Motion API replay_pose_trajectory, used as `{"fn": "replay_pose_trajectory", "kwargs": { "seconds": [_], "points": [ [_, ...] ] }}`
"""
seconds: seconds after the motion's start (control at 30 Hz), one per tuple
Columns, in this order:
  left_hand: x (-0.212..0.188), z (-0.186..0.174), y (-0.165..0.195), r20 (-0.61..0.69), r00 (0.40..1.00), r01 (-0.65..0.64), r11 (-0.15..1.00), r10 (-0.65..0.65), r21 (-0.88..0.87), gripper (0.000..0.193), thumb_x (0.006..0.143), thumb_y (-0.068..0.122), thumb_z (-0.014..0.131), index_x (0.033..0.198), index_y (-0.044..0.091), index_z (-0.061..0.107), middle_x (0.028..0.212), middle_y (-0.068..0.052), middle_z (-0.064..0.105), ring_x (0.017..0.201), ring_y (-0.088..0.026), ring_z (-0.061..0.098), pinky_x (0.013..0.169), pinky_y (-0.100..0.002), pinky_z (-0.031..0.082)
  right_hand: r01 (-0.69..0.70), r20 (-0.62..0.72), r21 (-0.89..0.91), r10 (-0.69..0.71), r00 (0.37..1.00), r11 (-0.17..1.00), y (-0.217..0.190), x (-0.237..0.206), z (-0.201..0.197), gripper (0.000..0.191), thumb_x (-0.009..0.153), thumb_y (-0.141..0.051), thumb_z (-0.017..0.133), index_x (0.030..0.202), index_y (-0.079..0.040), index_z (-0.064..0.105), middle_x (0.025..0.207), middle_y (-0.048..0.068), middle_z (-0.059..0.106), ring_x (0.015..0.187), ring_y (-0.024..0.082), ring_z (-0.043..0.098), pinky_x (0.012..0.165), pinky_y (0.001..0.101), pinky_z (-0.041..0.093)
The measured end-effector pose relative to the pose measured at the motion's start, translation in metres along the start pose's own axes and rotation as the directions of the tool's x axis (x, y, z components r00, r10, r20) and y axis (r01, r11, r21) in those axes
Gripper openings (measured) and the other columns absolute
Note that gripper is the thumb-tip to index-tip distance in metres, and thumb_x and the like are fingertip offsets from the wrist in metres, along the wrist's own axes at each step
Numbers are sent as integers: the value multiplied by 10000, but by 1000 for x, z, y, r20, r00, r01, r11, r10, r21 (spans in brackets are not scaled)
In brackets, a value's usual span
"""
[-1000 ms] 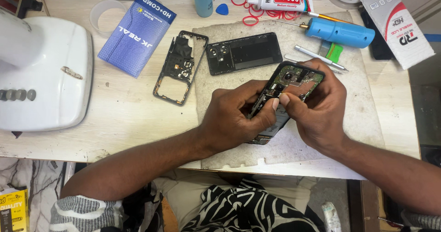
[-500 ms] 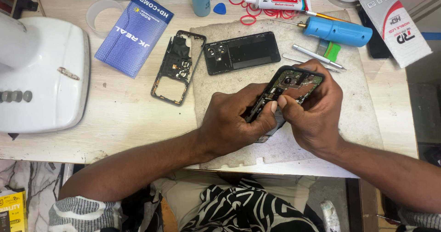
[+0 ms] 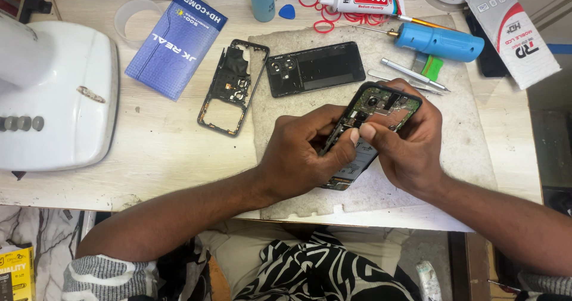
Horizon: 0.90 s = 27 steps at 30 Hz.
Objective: The person disassembles a smartphone at a repair workbench, prying open the back cover and lifting out the battery, then works on the internal components and presses the battery back into place. They reattach the back cover, press the edges closed, and finally hold the reassembled phone with its screen lit up.
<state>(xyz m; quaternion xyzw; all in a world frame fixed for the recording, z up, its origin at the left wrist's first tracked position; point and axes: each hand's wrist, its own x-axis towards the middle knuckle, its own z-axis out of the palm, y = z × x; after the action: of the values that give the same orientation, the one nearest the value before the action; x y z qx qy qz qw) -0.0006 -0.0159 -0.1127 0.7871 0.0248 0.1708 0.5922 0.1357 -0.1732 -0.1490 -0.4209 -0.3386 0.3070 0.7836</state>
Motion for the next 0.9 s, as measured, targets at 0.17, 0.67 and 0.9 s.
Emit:
{"fn": "replay_pose_trajectory", "kwargs": {
  "seconds": [0.17, 0.67, 0.9],
  "points": [
    [-1, -3, 3, 59, 998, -27, 994, 33, -102, 336, 1044, 163, 647, 1320, -27, 617, 839, -59, 747, 737, -26, 665, 631, -229, 558, 15, 9, -21, -14, 1000, 1000, 0, 1, -5, 200, 977, -27, 783, 1063, 30, 612, 1065, 79, 632, 955, 109, 647, 861, 266, 573],
    [-4, -3, 11, 64, 994, -90, 995, 87, 52, 348, 1012, 144, 653, 1319, -17, 615, 746, -34, 705, 625, -67, 679, 546, -247, 532, 35, 28, 4, -35, 999, 999, -5, -3, 0, 235, 969, -59, 814, 1043, 19, 604, 1062, 84, 622, 940, 111, 648, 847, 258, 583],
    [-5, 0, 16, 71, 991, -115, 991, 111, 65, 328, 1034, 137, 631, 1330, -3, 603, 694, 15, 673, 592, -49, 683, 525, -245, 542, 31, -3, -3, -31, 1000, 1000, -7, -9, 5, 287, 974, -73, 823, 1099, 12, 580, 1008, 79, 630, 896, 103, 638, 822, 251, 566]
  ]
}}
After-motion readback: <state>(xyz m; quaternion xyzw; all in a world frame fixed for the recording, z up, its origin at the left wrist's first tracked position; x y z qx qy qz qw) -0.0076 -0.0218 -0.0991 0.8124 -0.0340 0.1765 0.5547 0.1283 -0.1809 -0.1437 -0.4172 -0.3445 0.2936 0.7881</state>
